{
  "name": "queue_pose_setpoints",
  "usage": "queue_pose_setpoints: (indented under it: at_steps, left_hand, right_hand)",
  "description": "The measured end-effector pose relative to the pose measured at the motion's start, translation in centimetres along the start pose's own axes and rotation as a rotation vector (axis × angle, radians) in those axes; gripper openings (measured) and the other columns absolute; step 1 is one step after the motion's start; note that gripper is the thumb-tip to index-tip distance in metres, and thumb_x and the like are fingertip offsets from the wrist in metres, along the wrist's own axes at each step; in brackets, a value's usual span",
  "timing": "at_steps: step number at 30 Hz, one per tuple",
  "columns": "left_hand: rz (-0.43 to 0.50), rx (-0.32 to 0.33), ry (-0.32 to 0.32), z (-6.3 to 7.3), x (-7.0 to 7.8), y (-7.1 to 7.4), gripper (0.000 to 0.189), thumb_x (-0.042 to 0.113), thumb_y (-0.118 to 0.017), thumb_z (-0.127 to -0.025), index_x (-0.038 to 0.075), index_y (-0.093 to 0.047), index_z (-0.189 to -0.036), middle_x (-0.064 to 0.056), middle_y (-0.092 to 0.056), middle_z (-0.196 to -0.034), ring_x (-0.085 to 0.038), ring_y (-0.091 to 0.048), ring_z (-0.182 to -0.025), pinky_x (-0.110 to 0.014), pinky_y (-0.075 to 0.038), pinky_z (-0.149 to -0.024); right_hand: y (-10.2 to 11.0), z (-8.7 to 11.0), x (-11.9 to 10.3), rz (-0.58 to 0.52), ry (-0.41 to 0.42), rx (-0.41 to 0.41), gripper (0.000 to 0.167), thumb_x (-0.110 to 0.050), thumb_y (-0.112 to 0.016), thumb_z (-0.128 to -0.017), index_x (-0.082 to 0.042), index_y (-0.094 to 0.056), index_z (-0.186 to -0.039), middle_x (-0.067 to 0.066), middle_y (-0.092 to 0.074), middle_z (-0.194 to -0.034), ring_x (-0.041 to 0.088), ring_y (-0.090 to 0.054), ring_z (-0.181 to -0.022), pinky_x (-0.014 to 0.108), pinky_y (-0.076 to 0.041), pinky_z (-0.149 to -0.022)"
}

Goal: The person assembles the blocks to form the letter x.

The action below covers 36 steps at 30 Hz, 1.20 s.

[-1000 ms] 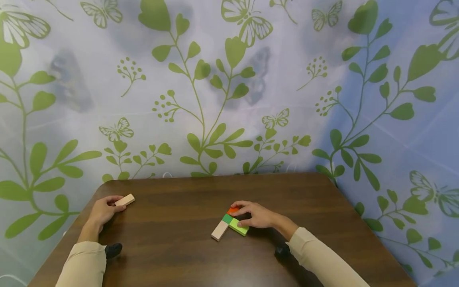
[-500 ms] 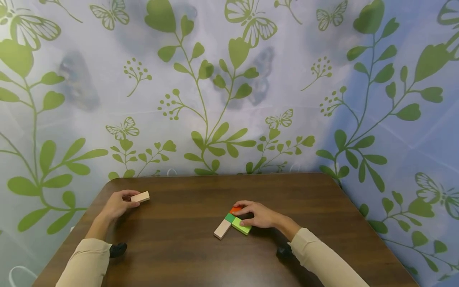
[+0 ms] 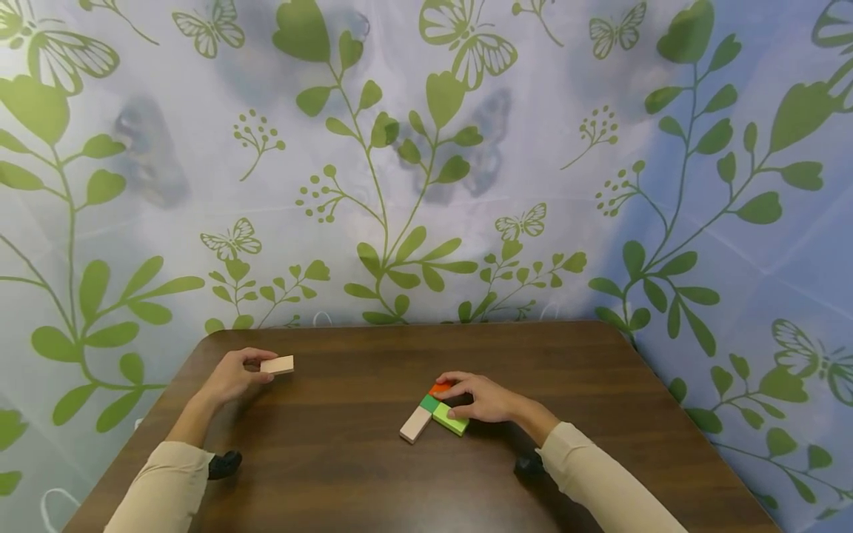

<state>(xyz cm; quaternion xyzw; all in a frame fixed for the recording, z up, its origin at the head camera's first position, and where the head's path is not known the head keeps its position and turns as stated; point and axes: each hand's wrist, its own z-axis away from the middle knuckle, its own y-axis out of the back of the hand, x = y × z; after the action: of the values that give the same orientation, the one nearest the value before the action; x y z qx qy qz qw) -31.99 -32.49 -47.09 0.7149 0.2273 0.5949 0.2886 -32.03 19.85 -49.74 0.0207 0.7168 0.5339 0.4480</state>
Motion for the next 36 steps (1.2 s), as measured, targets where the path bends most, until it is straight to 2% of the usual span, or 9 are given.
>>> queue_pose_setpoints:
  at_steps: [10,14,18,23,29,36]
  left_hand:
    - [0.015,0.011,-0.033,0.0,1.7,-0.2,0.04,0.01,-0.084,-0.088,-0.001,-0.072,-0.125,-0.017,-0.069,-0.114,-0.036,-0.058,-0.109,-0.046,-0.043,-0.088]
    - [0.025,-0.009,-0.034,0.5,1.9,-0.7,0.04,0.011,-0.084,-0.088,0.0,-0.073,-0.125,-0.016,-0.069,-0.114,-0.038,-0.057,-0.113,-0.052,-0.041,-0.092]
    - [0.035,-0.022,-0.024,0.9,1.8,-1.0,0.039,0.009,-0.083,-0.089,0.001,-0.073,-0.125,-0.019,-0.067,-0.12,-0.042,-0.054,-0.119,-0.059,-0.04,-0.095]
    - [0.017,-0.008,-0.1,0.8,1.9,-1.4,0.038,0.005,-0.083,-0.087,-0.001,-0.073,-0.123,-0.022,-0.065,-0.127,-0.044,-0.054,-0.119,-0.061,-0.041,-0.095]
    - [-0.018,-0.005,-0.183,0.4,2.4,-1.9,0.038,0.006,-0.085,-0.085,-0.003,-0.074,-0.12,-0.02,-0.067,-0.123,-0.04,-0.059,-0.111,-0.06,-0.043,-0.093]
    - [-0.017,-0.034,-0.23,0.2,2.8,-2.4,0.037,0.004,-0.085,-0.084,-0.002,-0.075,-0.119,-0.019,-0.069,-0.12,-0.036,-0.06,-0.107,-0.055,-0.045,-0.091]
  right_hand:
    - [-0.1,0.1,0.0,-0.007,0.023,0.002,0.046,-0.024,-0.074,-0.098,-0.012,-0.065,-0.142,0.009,-0.047,-0.154,0.034,-0.042,-0.142,0.057,-0.035,-0.111]
    - [-0.1,0.1,0.1,-0.003,0.023,0.001,0.046,-0.023,-0.074,-0.097,-0.012,-0.066,-0.142,0.008,-0.047,-0.154,0.033,-0.041,-0.142,0.057,-0.035,-0.111]
    - [-0.1,0.2,0.0,-0.005,0.015,-0.006,0.046,-0.023,-0.075,-0.097,-0.013,-0.066,-0.141,0.008,-0.047,-0.154,0.033,-0.04,-0.143,0.057,-0.035,-0.112]
    - [0.1,0.5,-0.3,-0.017,0.013,-0.013,0.047,-0.023,-0.074,-0.098,-0.012,-0.065,-0.142,0.009,-0.047,-0.154,0.033,-0.042,-0.142,0.056,-0.035,-0.112]
    - [0.1,0.6,-0.5,-0.009,0.009,-0.014,0.046,-0.023,-0.074,-0.098,-0.012,-0.065,-0.142,0.009,-0.047,-0.154,0.032,-0.043,-0.141,0.055,-0.036,-0.111]
    - [0.2,0.7,-0.8,-0.026,0.013,-0.021,0.047,-0.023,-0.074,-0.098,-0.01,-0.064,-0.142,0.011,-0.046,-0.154,0.034,-0.041,-0.143,0.057,-0.035,-0.112]
